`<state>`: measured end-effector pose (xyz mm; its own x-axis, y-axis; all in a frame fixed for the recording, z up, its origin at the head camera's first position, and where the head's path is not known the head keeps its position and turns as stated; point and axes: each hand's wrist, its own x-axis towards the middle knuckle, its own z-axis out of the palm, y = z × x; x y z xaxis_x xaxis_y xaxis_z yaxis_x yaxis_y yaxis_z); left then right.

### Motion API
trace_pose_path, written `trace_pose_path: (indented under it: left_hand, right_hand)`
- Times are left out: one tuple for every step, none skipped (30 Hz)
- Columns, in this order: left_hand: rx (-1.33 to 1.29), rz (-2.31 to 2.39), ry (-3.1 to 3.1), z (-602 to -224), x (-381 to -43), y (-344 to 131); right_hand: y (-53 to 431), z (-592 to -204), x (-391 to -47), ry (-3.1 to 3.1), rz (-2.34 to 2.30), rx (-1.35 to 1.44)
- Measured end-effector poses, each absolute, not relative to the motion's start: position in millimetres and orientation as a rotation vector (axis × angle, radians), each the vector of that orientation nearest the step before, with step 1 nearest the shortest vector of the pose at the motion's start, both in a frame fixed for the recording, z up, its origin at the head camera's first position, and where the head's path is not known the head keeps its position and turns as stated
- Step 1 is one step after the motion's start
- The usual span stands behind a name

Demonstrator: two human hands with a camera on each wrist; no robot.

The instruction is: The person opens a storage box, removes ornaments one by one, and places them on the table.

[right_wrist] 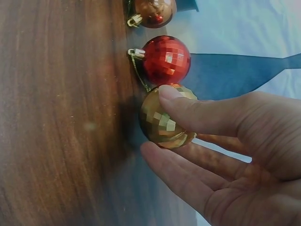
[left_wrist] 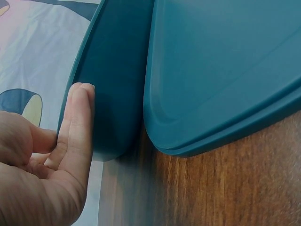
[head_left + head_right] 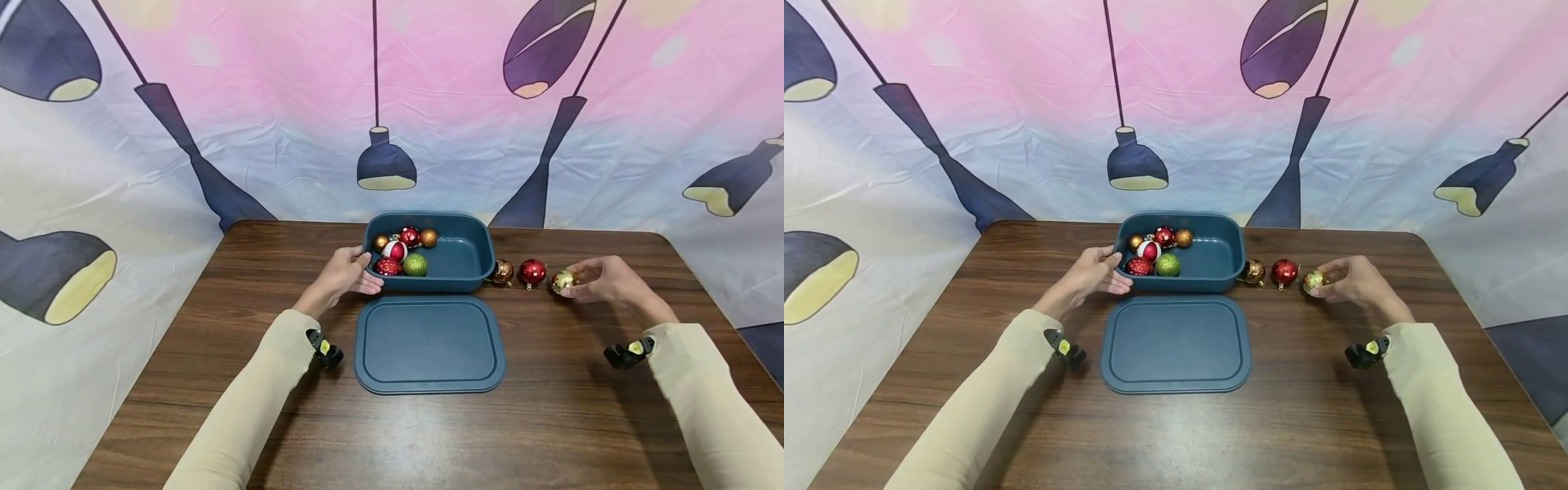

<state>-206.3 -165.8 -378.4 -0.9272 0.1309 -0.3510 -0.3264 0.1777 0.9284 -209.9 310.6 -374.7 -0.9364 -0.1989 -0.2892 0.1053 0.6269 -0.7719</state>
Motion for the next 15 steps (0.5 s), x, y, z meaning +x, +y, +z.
trace_pose_path:
  left_hand:
    - [-0.185,1.803,2.109,-378.3,-206.1,-165.9]
    - [-0.185,1.804,2.109,-378.4,-206.2,-165.8]
    - [-0.185,1.806,2.108,-378.5,-206.4,-165.7]
    - [-0.185,1.805,2.107,-378.5,-206.4,-165.7]
    - [-0.185,1.806,2.106,-378.6,-206.5,-165.6]
    - [-0.186,1.807,2.106,-378.7,-206.6,-165.6]
    - [-0.187,1.807,2.106,-378.7,-206.6,-165.6]
    - [-0.187,1.808,2.106,-378.7,-206.7,-165.5]
    - [-0.187,1.808,2.105,-378.7,-206.7,-165.5]
    - [-0.186,1.807,2.106,-378.6,-206.7,-165.5]
    - [-0.186,1.807,2.107,-378.5,-206.6,-165.5]
    - [-0.186,1.808,2.107,-378.5,-206.5,-165.5]
    - [-0.186,1.808,2.108,-378.4,-206.4,-165.5]
    - [-0.186,1.808,2.108,-378.7,-206.6,-165.3]
    - [-0.186,1.807,2.110,-378.6,-206.5,-165.3]
  right_hand:
    - [310.8,-375.6,-209.9,2.499,-1.229,-0.078]
    - [311.0,-376.6,-209.9,2.498,-1.229,-0.076]
    - [311.3,-377.3,-209.9,2.497,-1.230,-0.075]
    - [311.6,-377.8,-209.8,2.495,-1.233,-0.074]
    - [311.8,-378.3,-209.8,2.497,-1.231,-0.070]
    - [311.8,-378.7,-209.7,2.495,-1.233,-0.068]
    - [311.7,-378.8,-209.7,2.496,-1.233,-0.068]
    - [311.6,-379.1,-209.6,2.497,-1.232,-0.065]
    - [311.8,-379.0,-209.6,2.497,-1.230,-0.069]
    - [311.9,-379.0,-209.6,2.497,-1.228,-0.070]
    - [311.8,-378.9,-209.5,2.498,-1.226,-0.069]
    - [311.5,-378.7,-209.4,2.497,-1.223,-0.068]
    - [311.3,-378.4,-209.3,2.498,-1.219,-0.066]
    - [311.0,-378.3,-209.2,2.499,-1.215,-0.063]
    - [310.8,-377.8,-209.0,2.499,-1.212,-0.061]
